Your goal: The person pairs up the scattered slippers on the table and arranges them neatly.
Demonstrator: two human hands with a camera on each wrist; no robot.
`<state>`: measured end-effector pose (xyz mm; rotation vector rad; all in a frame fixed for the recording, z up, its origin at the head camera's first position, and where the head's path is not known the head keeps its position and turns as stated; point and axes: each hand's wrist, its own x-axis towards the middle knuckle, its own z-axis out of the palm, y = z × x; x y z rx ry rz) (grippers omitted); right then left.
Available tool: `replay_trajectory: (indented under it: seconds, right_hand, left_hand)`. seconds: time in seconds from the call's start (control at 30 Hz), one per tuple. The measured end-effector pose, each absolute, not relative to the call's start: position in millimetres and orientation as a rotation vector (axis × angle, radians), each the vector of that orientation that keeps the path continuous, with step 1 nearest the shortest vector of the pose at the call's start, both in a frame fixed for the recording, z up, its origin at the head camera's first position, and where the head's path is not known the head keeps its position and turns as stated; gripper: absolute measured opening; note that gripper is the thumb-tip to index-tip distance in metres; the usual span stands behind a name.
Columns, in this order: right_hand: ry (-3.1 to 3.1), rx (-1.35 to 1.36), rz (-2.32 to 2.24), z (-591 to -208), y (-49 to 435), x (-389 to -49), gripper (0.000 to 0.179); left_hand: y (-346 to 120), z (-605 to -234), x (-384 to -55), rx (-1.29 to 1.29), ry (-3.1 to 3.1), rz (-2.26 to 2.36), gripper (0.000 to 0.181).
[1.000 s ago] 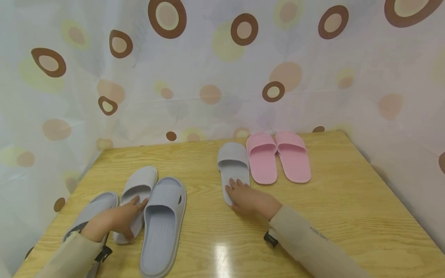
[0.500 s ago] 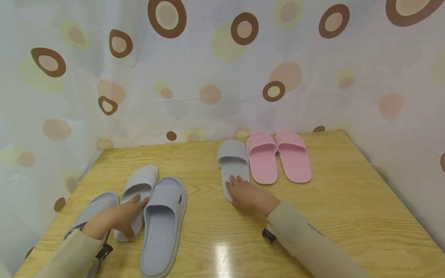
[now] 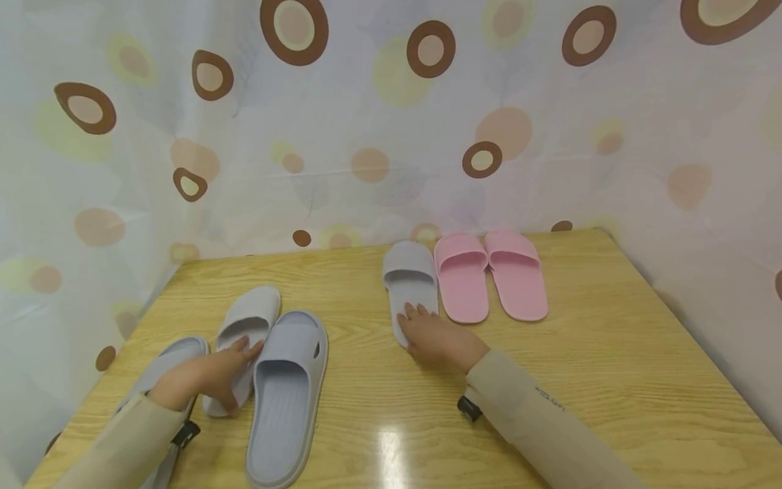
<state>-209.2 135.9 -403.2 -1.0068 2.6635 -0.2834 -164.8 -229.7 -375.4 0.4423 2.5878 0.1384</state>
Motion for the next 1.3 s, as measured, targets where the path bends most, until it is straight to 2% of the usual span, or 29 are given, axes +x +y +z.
replay_trajectory:
  seconds: [0.63, 1.3]
  right_hand:
    - [2.664, -0.938, -0.315, -399, 131, -214, 0.055]
    - [2.639, -0.911, -0.305, -397, 130, -223, 0.055]
  left_hand:
    - [-228, -368, -176, 0.436, 2.583, 0.124, 0.109]
    - [-234, -370, -202, 0.462, 2.543, 0.078, 0.107]
